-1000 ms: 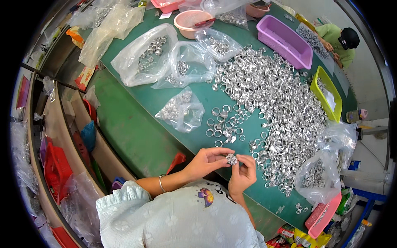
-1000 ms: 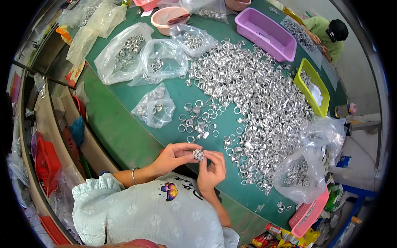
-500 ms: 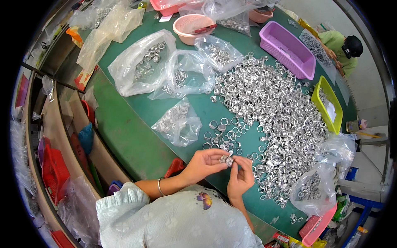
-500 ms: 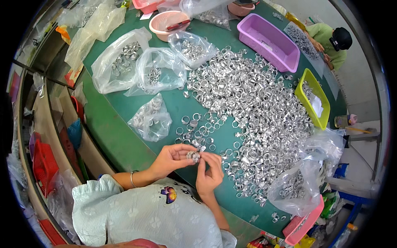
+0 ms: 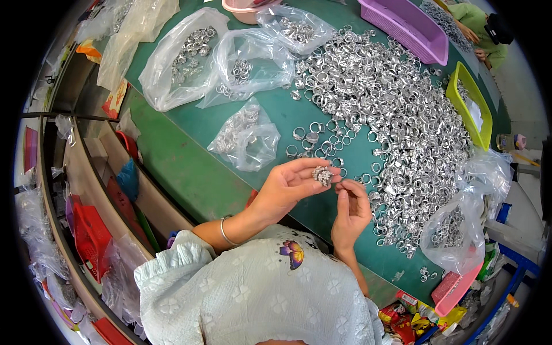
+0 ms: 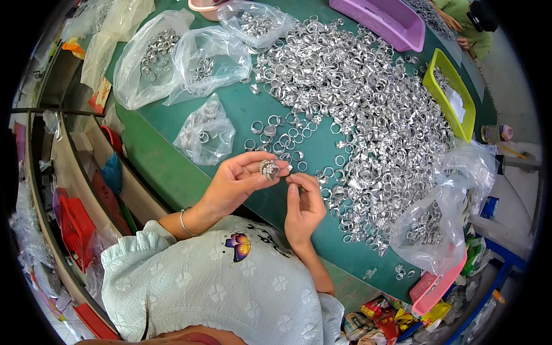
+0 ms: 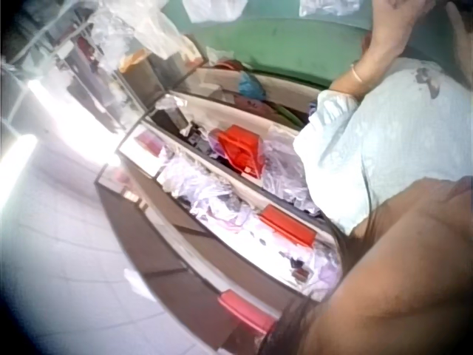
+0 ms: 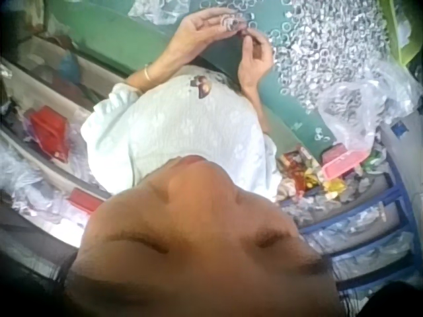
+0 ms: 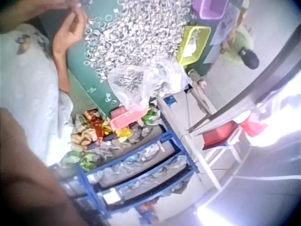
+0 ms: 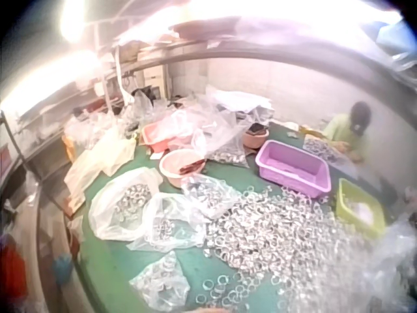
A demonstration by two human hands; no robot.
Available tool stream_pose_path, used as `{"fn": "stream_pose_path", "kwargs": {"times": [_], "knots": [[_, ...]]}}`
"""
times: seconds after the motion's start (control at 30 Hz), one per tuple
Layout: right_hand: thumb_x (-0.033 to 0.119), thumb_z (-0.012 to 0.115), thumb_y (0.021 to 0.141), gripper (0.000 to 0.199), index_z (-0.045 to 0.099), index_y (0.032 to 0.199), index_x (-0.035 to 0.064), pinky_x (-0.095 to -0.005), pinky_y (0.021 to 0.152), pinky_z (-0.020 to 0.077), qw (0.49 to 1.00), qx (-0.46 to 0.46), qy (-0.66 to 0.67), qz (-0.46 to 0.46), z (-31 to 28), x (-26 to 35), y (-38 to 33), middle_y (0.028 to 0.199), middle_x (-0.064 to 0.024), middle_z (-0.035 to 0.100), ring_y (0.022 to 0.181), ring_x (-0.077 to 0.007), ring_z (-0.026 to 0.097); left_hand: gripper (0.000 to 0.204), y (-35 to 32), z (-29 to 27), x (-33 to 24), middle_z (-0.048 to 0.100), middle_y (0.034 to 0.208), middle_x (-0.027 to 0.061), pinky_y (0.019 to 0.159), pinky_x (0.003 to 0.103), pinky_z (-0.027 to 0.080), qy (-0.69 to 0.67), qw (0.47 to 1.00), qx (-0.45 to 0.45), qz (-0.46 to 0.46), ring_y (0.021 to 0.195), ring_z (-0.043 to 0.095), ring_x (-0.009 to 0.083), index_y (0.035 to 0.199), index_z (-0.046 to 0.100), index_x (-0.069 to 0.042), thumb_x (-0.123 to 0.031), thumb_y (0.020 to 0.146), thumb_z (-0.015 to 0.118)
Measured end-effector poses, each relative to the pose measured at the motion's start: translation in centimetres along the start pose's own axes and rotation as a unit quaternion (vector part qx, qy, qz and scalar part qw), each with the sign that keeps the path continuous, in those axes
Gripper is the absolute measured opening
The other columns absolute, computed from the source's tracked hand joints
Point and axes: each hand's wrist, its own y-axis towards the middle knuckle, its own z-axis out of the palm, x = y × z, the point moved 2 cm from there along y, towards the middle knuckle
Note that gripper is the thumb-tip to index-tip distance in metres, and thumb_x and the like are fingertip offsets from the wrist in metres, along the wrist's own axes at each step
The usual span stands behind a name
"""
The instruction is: The person assembles small silver metal rings and decorative charms into keychains by hand. They pick up components from a large pile on a green table, link them together, and place the finished keychains into clear plastic bags. The person also sorts loose rings and occasionally reaches for new bags from a nearby shelf.
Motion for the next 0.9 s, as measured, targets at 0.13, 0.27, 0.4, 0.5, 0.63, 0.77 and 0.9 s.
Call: {"fn": "stream_pose_path", "kwargs": {"times": [0.13, 0.27, 0.4, 0.5, 0.63, 0.77, 0.9], "knots": [[-0.006, 0.053, 0.083, 0.022, 0.055, 0.104, -0.0050, -0.0277, 0.080, 0.0415, 0.993, 0.028, -0.083, -0.075, 0.4, 1.5, 0.9, 0.102, -0.0113, 0.051, 0.088, -0.0168, 0.050, 0.036, 0.0, 0.2, -0.2, 0.055, 0.117, 0.0193, 0.094, 0.033, 0.045, 0.051, 0.998, -0.002, 0.034, 0.108, 0.056, 0.0250, 0.119, 0.047, 0.004, 0.005, 0.084, 0.054], [-0.006, 0.054, 0.081, 0.022, 0.056, 0.103, -0.0048, -0.0284, 0.080, 0.0409, 0.986, 0.077, -0.124, -0.087, 0.6, 2.0, 1.6, 0.105, -0.0122, 0.050, 0.090, -0.0180, 0.050, 0.035, -0.4, 0.3, -0.1, 0.055, 0.116, 0.0181, 0.093, 0.032, 0.045, 0.095, 0.993, -0.015, 0.068, 0.108, 0.055, 0.0225, 0.118, 0.046, 0.005, 0.007, 0.084, 0.052], [-0.004, 0.053, 0.083, 0.019, 0.058, 0.101, -0.0050, -0.0273, 0.079, 0.0410, 0.976, 0.099, -0.173, -0.090, 0.8, 2.2, 5.1, 0.102, -0.0116, 0.054, 0.090, -0.0169, 0.052, 0.035, 0.2, -0.7, 0.8, 0.055, 0.116, 0.0159, 0.091, 0.030, 0.045, 0.078, 0.992, -0.033, 0.096, 0.107, 0.055, 0.0195, 0.119, 0.045, 0.006, 0.009, 0.085, 0.050], [0.001, 0.053, 0.084, 0.015, 0.062, 0.096, -0.0029, -0.0277, 0.073, 0.0446, 0.967, 0.113, -0.204, -0.100, 2.6, 2.6, 10.7, 0.093, -0.0112, 0.062, 0.085, -0.0179, 0.058, 0.036, 0.7, -1.7, 1.9, 0.055, 0.115, 0.0152, 0.089, 0.029, 0.046, 0.078, 0.986, -0.059, 0.137, 0.106, 0.055, 0.0186, 0.120, 0.043, 0.005, 0.009, 0.085, 0.049], [0.006, 0.053, 0.086, 0.018, 0.063, 0.099, -0.0022, -0.0280, 0.084, 0.0445, 0.934, 0.163, -0.259, -0.182, 7.7, 2.6, 20.5, 0.097, -0.0109, 0.066, 0.092, -0.0167, 0.061, 0.037, 1.3, -2.4, 3.4, 0.055, 0.115, 0.0136, 0.086, 0.027, 0.047, 0.161, 0.960, -0.098, 0.206, 0.103, 0.056, 0.0172, 0.119, 0.047, 0.004, 0.010, 0.083, 0.050], [0.012, 0.064, 0.075, 0.020, 0.066, 0.093, 0.0032, -0.0380, 0.083, 0.0412, 0.853, 0.164, -0.405, -0.285, 12.0, -1.2, 28.0, 0.094, -0.0115, 0.063, 0.091, -0.0287, 0.055, 0.037, 1.2, -2.9, 4.1, 0.058, 0.113, 0.0116, 0.085, 0.028, 0.048, 0.291, 0.909, -0.126, 0.270, 0.102, 0.058, 0.0182, 0.113, 0.055, 0.002, 0.010, 0.077, 0.055], [0.017, 0.069, 0.067, 0.017, 0.068, 0.081, 0.0072, -0.0390, 0.079, 0.0366, 0.691, 0.132, -0.635, -0.320, 14.9, -4.0, 29.0, 0.088, -0.0080, 0.059, 0.092, -0.0255, 0.050, 0.040, 0.4, -3.0, 4.0, 0.059, 0.112, 0.0144, 0.088, 0.030, 0.047, 0.381, 0.857, -0.103, 0.330, 0.103, 0.059, 0.0247, 0.113, 0.055, 0.001, 0.010, 0.074, 0.057]]}}
